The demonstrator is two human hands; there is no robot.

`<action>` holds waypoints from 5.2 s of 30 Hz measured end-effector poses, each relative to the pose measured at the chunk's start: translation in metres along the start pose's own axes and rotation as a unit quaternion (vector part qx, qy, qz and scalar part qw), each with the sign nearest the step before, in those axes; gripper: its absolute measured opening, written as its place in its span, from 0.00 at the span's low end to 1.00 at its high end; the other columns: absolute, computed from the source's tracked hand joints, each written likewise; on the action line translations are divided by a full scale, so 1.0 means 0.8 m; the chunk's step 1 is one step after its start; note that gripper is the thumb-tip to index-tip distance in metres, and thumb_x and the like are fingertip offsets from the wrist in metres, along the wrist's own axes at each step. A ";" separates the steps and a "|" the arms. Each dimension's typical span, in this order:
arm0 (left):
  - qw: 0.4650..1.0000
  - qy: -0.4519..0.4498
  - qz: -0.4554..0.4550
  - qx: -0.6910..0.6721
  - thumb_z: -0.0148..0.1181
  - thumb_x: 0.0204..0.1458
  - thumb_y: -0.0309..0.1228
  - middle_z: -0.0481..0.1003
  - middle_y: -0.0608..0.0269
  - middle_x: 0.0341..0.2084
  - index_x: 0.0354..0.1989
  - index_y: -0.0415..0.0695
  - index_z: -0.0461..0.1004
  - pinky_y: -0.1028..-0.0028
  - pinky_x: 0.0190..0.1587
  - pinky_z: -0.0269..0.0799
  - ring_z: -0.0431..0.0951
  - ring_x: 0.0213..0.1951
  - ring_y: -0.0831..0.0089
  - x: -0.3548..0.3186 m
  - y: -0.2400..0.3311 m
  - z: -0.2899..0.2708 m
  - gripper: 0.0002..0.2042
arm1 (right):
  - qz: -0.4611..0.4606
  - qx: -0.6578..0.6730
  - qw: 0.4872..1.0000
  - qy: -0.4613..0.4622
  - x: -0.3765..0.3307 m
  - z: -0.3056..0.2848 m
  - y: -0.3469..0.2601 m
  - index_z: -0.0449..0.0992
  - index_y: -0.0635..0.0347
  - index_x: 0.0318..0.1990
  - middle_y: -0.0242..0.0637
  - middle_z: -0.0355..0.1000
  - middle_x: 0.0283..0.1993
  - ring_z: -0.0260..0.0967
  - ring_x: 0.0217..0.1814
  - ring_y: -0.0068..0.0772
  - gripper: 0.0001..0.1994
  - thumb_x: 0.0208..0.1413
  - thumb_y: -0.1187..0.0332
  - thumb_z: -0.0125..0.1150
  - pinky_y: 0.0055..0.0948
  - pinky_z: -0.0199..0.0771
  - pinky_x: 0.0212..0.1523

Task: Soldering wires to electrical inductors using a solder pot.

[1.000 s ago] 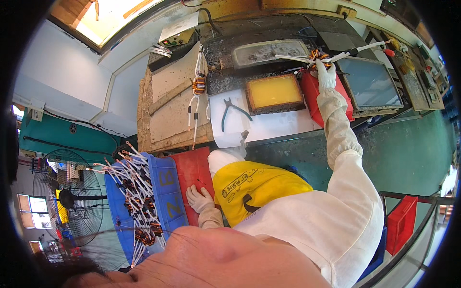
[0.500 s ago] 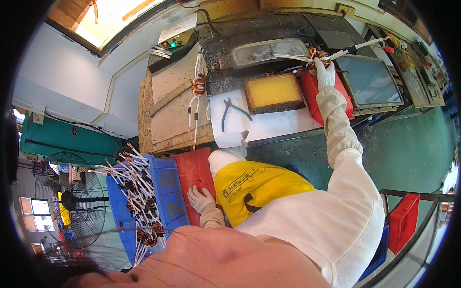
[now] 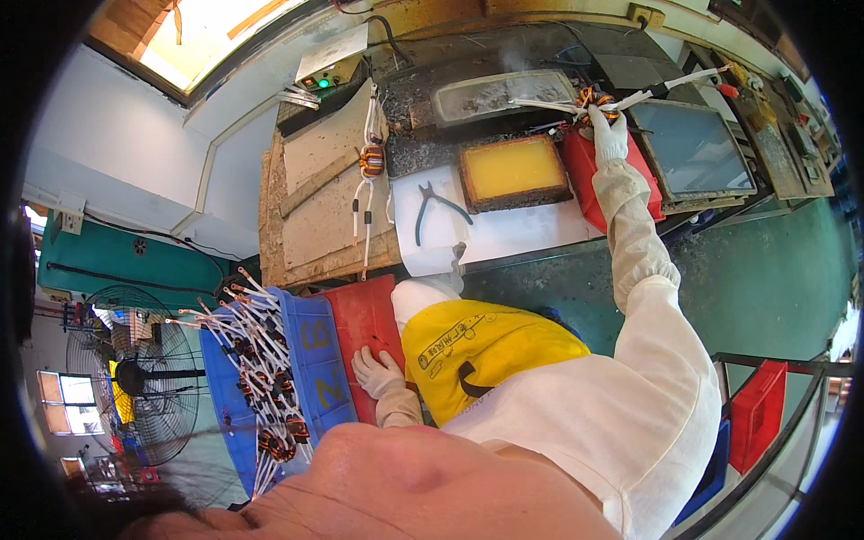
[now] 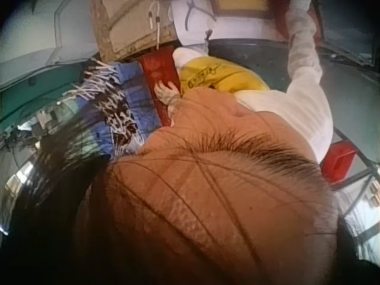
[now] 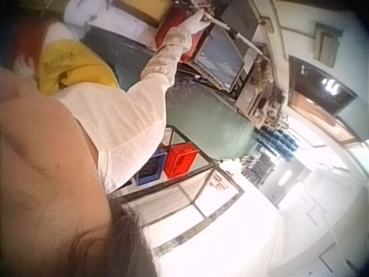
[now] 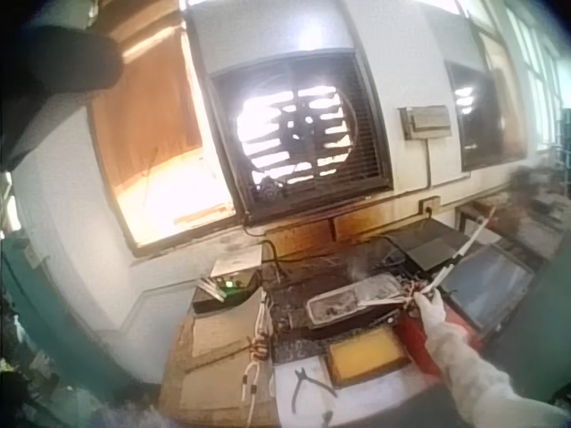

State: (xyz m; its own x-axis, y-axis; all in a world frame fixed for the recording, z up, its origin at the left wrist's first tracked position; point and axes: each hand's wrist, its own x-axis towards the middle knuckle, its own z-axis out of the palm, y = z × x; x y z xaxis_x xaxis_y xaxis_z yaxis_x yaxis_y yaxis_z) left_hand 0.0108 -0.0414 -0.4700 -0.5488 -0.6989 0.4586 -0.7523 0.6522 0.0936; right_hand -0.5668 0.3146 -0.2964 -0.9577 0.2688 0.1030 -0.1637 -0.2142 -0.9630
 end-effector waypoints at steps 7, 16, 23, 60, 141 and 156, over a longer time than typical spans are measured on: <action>1.000 -0.011 -0.009 -0.005 0.59 0.61 0.43 0.72 0.51 0.62 0.61 0.44 0.73 0.49 0.67 0.66 0.69 0.65 0.47 0.000 0.002 -0.003 0.23 | -0.002 0.003 1.000 -0.013 0.003 -0.003 0.003 0.69 0.64 0.54 0.40 0.78 0.43 0.79 0.30 0.27 0.23 0.59 0.64 0.72 0.26 0.86 0.29; 1.000 -0.005 0.002 -0.013 0.62 0.58 0.40 0.70 0.50 0.62 0.61 0.45 0.71 0.46 0.66 0.66 0.69 0.64 0.45 0.001 0.001 -0.004 0.24 | -0.009 0.007 1.000 -0.006 0.002 -0.001 0.004 0.73 0.64 0.53 0.39 0.78 0.44 0.78 0.33 0.27 0.20 0.60 0.63 0.72 0.26 0.86 0.30; 1.000 -0.003 -0.002 0.000 0.59 0.61 0.43 0.71 0.52 0.62 0.61 0.45 0.73 0.49 0.67 0.66 0.69 0.65 0.48 0.000 0.001 -0.002 0.23 | -0.008 0.005 1.000 -0.009 0.005 -0.004 0.006 0.72 0.64 0.54 0.40 0.78 0.45 0.79 0.34 0.28 0.21 0.60 0.63 0.72 0.27 0.87 0.31; 1.000 -0.010 -0.007 0.007 0.59 0.61 0.43 0.71 0.53 0.63 0.61 0.45 0.73 0.49 0.68 0.66 0.68 0.66 0.49 -0.001 0.000 0.000 0.23 | -0.002 0.012 1.000 -0.003 -0.002 -0.001 0.000 0.72 0.62 0.53 0.36 0.77 0.40 0.76 0.30 0.24 0.21 0.59 0.62 0.73 0.26 0.85 0.30; 0.931 -0.315 0.037 -0.183 0.70 0.46 0.44 0.73 0.51 0.62 0.67 0.56 0.70 0.56 0.64 0.70 0.74 0.63 0.52 0.503 0.277 0.141 0.35 | -0.006 0.021 1.000 0.018 -0.008 -0.005 -0.003 0.70 0.63 0.57 0.39 0.76 0.44 0.78 0.33 0.29 0.21 0.63 0.64 0.68 0.28 0.87 0.33; 0.942 0.031 0.003 -0.333 0.66 0.56 0.29 0.70 0.45 0.63 0.63 0.39 0.70 0.55 0.69 0.64 0.69 0.65 0.47 0.275 0.125 0.068 0.26 | 0.014 0.149 0.987 0.058 -0.005 -0.008 -0.006 0.67 0.64 0.56 0.41 0.76 0.38 0.76 0.25 0.31 0.21 0.61 0.66 0.67 0.34 0.88 0.31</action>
State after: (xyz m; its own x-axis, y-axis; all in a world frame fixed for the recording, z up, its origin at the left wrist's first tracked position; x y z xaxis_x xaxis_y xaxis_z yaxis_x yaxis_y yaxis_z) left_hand -0.2052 -0.1458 -0.4078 -0.5149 -0.6890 0.5101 -0.3420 0.7107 0.6148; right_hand -0.5604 0.3202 -0.2939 -0.9318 0.3614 0.0324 -0.2173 -0.4843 -0.8475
